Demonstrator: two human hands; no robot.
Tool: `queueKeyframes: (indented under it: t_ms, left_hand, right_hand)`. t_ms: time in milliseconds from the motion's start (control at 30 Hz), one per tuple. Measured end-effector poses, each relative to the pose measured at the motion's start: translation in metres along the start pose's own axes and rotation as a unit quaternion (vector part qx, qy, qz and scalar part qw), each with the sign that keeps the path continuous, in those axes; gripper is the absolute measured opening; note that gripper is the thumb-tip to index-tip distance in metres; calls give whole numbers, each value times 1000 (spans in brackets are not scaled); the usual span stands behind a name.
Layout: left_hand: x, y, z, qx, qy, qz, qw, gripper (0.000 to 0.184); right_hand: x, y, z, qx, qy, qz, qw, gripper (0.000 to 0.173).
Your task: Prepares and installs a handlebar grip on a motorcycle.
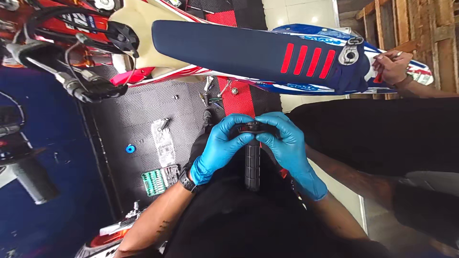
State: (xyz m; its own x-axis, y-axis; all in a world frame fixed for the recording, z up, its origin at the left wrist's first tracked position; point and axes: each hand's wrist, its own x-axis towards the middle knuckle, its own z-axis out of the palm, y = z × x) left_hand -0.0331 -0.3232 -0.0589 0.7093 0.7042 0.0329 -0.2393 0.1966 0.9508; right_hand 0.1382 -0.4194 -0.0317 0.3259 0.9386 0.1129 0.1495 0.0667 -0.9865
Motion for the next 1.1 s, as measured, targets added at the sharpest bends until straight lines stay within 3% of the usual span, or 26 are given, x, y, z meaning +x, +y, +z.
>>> queueKeyframes:
  t_ms: [200, 1100]
  left_hand:
    - [-10, 0, 1, 4, 20, -1, 1000, 27]
    - [-35, 14, 2, 51, 30, 61, 996, 22]
  right_hand:
    - [-8, 2, 13, 13, 13, 19, 1000, 22]
    - [-26, -11, 29, -1, 16, -49, 999, 19]
